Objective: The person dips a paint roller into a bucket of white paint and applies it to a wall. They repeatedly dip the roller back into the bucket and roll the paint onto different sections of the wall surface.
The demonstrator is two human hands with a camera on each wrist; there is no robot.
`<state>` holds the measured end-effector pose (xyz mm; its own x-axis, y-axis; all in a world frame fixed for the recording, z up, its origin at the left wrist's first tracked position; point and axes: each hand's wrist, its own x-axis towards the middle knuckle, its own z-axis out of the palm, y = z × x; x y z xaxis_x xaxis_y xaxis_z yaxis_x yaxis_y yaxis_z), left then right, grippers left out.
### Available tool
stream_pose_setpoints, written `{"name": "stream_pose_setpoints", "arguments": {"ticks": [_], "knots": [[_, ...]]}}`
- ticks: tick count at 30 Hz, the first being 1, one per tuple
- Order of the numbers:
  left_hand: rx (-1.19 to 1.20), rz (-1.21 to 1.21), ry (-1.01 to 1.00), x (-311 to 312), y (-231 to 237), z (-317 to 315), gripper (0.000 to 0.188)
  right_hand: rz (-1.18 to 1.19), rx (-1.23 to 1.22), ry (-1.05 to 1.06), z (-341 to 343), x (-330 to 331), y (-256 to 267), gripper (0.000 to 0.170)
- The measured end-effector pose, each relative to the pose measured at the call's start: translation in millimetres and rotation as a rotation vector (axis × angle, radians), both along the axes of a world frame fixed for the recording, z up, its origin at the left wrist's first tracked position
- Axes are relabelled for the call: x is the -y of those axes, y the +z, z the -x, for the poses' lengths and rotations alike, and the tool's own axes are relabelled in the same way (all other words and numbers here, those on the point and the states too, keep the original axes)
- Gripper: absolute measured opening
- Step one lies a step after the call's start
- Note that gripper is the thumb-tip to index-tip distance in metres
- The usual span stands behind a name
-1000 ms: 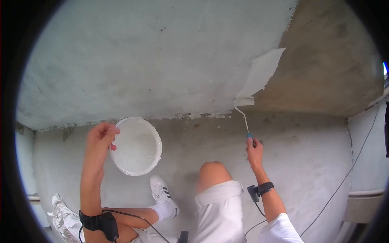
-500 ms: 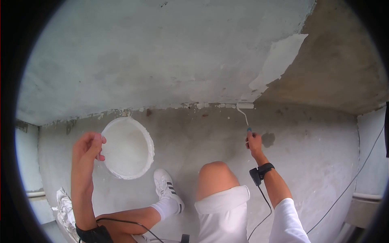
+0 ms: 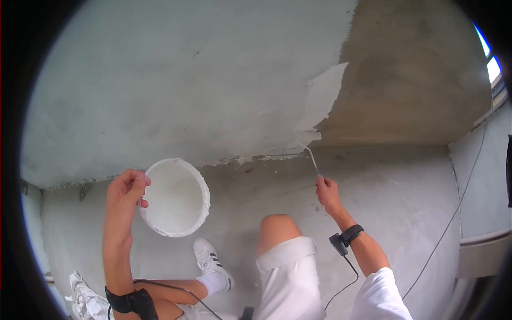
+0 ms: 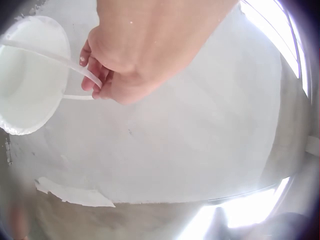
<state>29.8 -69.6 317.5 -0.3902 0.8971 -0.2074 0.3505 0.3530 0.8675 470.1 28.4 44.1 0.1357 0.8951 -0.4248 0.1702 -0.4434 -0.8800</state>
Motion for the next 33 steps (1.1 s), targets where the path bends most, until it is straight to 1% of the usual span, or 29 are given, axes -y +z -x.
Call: {"name": "stream_pose_setpoints", "arguments": {"ticks": [3,5,8,9,10,12,14,15,17,19,23,26,29,33], "knots": [[0.020,-0.028,-0.015,-4.1,3.1,-9.0,0.017,-0.035,-0.041,-0.016,7.1,12.8,61.2,0.041],[0.031,-0.022,-0.035,-10.6,0.2,-11.5,0.017,-0.096,-0.066,-0.040,11.3,14.9,87.4,0.042],[0.129,-0.077,-0.110,-24.0,-13.7,-13.2,0.017,-0.183,-0.065,-0.052,14.0,18.1,118.2,0.042],[0.141,-0.077,-0.132,-33.5,-5.6,-15.5,0.016,-0.246,-0.058,-0.060,16.2,11.4,143.2,0.042],[0.153,-0.049,-0.141,-35.4,-10.7,-19.8,0.016,-0.270,-0.051,-0.046,15.8,10.6,155.8,0.041],[0.172,-0.051,-0.156,-44.8,-17.1,-21.3,0.016,-0.257,-0.086,-0.045,19.8,12.1,193.5,0.042],[0.192,-0.050,-0.166,-50.1,-20.3,-21.3,0.016,-0.268,-0.098,-0.037,21.9,12.2,218.6,0.041],[0.200,-0.053,-0.171,-50.3,-21.2,-20.6,0.016,-0.301,-0.103,-0.036,23.5,12.5,228.5,0.042],[0.231,-0.081,-0.179,-46.4,-24.6,1.6,0.018,-0.362,-0.089,-0.035,47.4,20.9,259.0,0.043],[0.236,-0.112,-0.172,-46.2,-28.0,9.5,0.020,-0.360,-0.081,-0.054,59.4,21.7,287.4,0.043],[0.245,-0.110,-0.173,-47.2,-34.7,16.0,0.021,-0.387,-0.123,-0.013,65.2,12.6,315.7,0.044],[0.252,-0.078,-0.194,-45.7,-32.1,13.7,0.016,-0.456,-0.109,0.009,65.9,6.3,338.6,0.045],[0.226,-0.094,-0.170,-48.7,-19.3,10.8,0.016,-0.505,-0.065,0.017,65.8,-1.6,365.9,0.045],[0.269,-0.082,-0.178,-48.1,-33.6,10.4,0.018,-0.568,-0.055,0.051,63.2,-16.9,400.9,0.045]]}}
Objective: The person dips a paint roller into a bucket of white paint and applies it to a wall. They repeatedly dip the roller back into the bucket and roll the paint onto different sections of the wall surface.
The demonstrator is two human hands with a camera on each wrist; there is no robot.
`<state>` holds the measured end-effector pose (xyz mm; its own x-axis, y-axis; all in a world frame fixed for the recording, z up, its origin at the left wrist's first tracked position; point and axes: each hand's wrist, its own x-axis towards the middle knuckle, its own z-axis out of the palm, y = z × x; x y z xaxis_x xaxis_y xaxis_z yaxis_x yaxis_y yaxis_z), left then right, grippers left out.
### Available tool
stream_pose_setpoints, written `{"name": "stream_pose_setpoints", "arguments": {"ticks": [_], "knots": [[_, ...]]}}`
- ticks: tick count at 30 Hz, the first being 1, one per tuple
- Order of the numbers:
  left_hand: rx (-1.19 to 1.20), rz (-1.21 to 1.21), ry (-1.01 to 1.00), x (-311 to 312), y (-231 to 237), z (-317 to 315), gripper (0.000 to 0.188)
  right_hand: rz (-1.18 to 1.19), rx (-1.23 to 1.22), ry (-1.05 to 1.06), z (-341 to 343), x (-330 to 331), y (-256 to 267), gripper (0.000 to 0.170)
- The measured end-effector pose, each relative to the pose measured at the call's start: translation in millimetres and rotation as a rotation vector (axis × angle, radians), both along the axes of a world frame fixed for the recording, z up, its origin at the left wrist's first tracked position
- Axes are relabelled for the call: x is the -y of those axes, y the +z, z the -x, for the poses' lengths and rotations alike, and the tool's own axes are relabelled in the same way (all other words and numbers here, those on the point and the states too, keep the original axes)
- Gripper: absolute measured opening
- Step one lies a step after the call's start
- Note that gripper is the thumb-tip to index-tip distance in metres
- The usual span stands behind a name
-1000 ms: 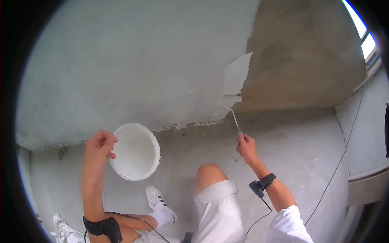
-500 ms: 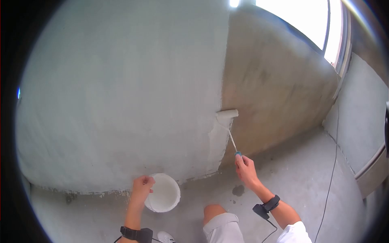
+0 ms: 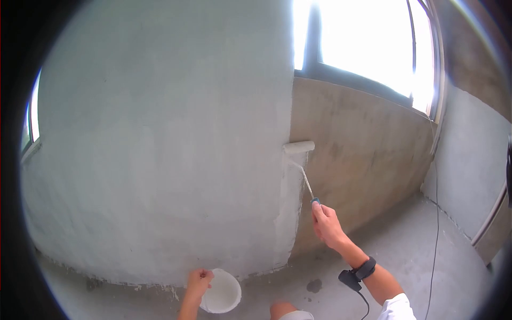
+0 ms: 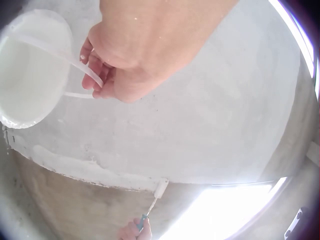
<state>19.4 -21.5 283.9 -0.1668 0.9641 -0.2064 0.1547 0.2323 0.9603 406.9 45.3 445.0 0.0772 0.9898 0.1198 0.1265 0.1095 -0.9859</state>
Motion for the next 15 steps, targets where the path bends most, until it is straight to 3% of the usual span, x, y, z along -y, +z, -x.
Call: {"name": "stream_pose_setpoints", "arguments": {"ticks": [11,15], "knots": [[0.056,-0.030,-0.018,-0.2,-20.1,8.9,0.022,-0.154,-0.069,0.064,14.1,-40.7,122.2,0.044],[0.055,-0.052,-0.027,7.4,-19.9,6.3,0.021,-0.164,-0.037,0.031,19.3,-45.5,141.0,0.045]]}}
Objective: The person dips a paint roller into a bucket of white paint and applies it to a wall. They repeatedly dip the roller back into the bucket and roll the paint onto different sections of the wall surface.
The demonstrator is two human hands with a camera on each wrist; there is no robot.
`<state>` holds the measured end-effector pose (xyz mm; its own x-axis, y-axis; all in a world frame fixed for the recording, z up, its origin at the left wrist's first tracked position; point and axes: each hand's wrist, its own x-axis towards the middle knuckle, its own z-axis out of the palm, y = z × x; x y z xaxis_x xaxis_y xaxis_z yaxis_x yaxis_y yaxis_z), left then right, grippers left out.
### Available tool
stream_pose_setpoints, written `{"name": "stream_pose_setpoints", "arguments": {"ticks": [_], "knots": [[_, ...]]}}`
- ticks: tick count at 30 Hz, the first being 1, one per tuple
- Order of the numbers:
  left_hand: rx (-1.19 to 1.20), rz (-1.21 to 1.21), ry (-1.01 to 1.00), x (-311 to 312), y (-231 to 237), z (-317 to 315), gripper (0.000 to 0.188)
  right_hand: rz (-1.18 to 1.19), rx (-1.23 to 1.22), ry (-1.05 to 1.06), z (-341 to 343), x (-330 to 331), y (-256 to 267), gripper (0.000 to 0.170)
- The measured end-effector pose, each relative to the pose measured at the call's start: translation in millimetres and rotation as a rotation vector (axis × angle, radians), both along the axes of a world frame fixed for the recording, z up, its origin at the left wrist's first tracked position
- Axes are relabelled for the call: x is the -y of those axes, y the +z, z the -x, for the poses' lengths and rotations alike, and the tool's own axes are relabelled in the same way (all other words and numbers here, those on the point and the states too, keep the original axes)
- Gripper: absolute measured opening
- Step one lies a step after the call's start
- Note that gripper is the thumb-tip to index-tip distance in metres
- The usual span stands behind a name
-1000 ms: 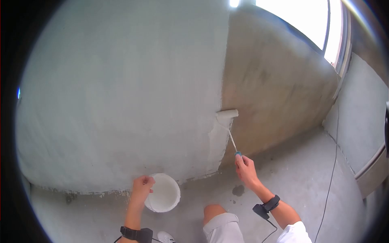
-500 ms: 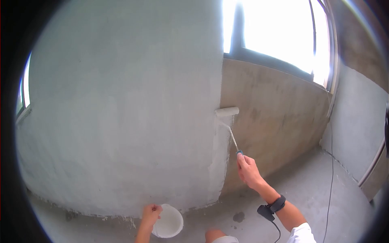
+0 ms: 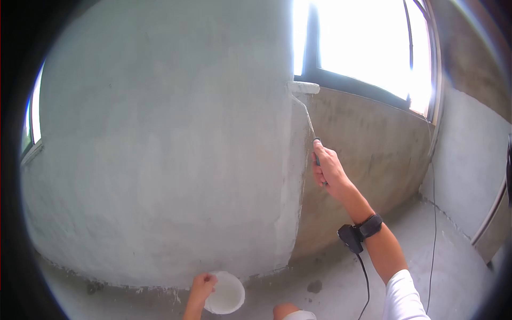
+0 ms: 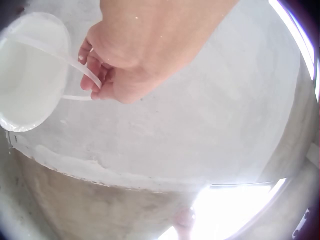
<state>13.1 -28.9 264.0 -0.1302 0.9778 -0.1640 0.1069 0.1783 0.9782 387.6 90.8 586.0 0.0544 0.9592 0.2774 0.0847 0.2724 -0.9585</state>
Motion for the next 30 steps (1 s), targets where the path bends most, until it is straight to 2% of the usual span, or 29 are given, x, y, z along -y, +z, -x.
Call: {"name": "stream_pose_setpoints", "arguments": {"ticks": [4,9,16,19,22,26,30], "knots": [[-0.046,0.018,-0.023,2.1,9.3,-5.7,0.021,0.038,-0.024,0.020,-6.1,-4.8,-17.4,0.045],[-0.055,0.043,-0.017,7.4,10.6,-7.9,0.020,0.117,0.003,-0.045,-5.2,9.3,-89.8,0.047],[-0.109,0.068,-0.046,16.4,18.3,-13.4,0.019,0.344,-0.025,-0.046,-11.9,21.7,-225.9,0.050],[-0.109,0.065,-0.052,24.1,22.4,-19.0,0.017,0.382,0.011,-0.078,-16.6,31.3,-284.6,0.050],[-0.135,0.085,-0.038,29.8,30.2,-24.5,0.016,0.332,0.155,-0.142,-30.0,33.9,-362.9,0.050],[-0.177,0.144,-0.040,36.0,38.0,-26.3,0.013,0.492,0.189,-0.195,-32.4,44.9,-452.6,0.052],[-0.198,0.180,-0.039,38.8,39.6,-25.7,0.011,0.664,0.227,-0.202,-24.9,63.2,-513.9,0.054]]}}
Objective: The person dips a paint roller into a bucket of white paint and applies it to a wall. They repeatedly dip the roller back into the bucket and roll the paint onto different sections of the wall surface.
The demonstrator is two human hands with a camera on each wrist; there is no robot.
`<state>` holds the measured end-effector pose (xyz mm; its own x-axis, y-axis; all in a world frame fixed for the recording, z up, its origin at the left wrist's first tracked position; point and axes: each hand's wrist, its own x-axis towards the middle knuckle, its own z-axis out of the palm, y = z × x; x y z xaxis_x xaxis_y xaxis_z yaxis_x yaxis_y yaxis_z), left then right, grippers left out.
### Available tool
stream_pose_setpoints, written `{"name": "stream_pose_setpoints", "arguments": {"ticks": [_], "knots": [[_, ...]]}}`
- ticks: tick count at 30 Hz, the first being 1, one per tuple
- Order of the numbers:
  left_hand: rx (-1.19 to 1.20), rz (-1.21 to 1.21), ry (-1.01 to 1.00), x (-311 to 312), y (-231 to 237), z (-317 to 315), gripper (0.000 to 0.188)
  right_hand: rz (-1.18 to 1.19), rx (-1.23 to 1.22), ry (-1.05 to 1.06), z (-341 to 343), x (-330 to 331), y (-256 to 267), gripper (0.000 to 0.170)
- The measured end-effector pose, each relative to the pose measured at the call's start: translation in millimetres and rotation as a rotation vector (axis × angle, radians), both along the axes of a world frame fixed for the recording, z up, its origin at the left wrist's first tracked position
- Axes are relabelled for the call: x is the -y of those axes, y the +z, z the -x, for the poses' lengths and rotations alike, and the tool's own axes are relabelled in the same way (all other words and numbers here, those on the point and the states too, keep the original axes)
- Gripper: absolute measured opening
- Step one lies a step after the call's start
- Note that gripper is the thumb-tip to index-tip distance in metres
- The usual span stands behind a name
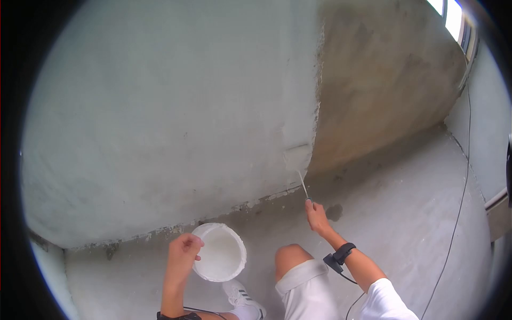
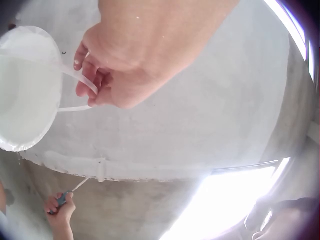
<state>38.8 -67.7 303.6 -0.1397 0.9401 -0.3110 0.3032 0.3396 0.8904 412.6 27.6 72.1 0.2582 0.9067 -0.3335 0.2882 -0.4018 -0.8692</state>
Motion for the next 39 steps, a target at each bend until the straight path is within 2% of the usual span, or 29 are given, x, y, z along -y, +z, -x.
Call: {"name": "stream_pose_setpoints", "arguments": {"ticks": [4,7,10,13,16,17,19,22,24,26,28,31,34,37,39], "knots": [[-0.034,0.041,0.024,-1.8,-0.7,-0.1,0.010,0.052,0.048,-0.010,9.8,5.5,-54.7,0.055],[-0.045,0.040,0.034,0.8,-0.9,-0.3,0.010,0.215,-0.056,-0.041,10.4,7.1,-76.9,0.056],[-0.041,0.043,0.049,1.9,-1.8,-0.7,0.011,0.251,-0.059,0.045,10.6,-8.2,-105.2,0.048],[-0.047,0.050,0.065,2.4,-3.0,1.8,0.013,0.339,-0.010,0.039,19.0,-18.2,-139.6,0.050],[-0.040,0.050,0.084,5.8,-1.7,0.5,0.015,0.286,0.117,0.096,14.4,-22.4,-158.6,0.056],[-0.033,0.048,0.084,6.2,-1.1,1.2,0.016,0.300,0.086,0.086,14.2,-23.6,-161.6,0.057],[-0.026,0.043,0.079,5.2,1.0,0.5,0.017,0.321,0.031,0.060,11.9,-27.9,-158.0,0.059],[-0.020,0.025,0.067,3.1,7.2,-6.8,0.016,0.140,0.116,0.111,3.6,-21.5,-146.8,0.059],[-0.008,0.013,0.057,1.8,12.4,-12.2,0.015,-0.054,0.147,0.100,-2.1,-11.7,-133.5,0.053],[0.007,0.008,0.043,2.0,15.8,-13.1,0.015,-0.217,0.190,0.096,-6.4,-7.3,-114.0,0.050],[0.021,-0.003,0.020,3.6,14.9,-11.7,0.015,-0.334,0.247,0.093,-6.8,9.1,-58.2,0.050],[0.028,-0.023,-0.009,2.5,10.6,-8.2,0.014,-0.139,0.135,0.060,-5.2,14.4,16.7,0.059],[0.026,-0.009,-0.021,5.2,7.4,-4.4,0.013,-0.022,0.058,0.054,-6.2,23.6,50.9,0.059],[0.032,0.002,-0.026,6.5,7.9,-3.4,0.013,0.060,0.089,0.012,-2.8,23.3,20.0,0.058],[0.009,0.030,-0.016,8.8,9.9,-4.6,0.013,0.067,0.138,0.016,-4.8,15.8,-21.5,0.057]]}}
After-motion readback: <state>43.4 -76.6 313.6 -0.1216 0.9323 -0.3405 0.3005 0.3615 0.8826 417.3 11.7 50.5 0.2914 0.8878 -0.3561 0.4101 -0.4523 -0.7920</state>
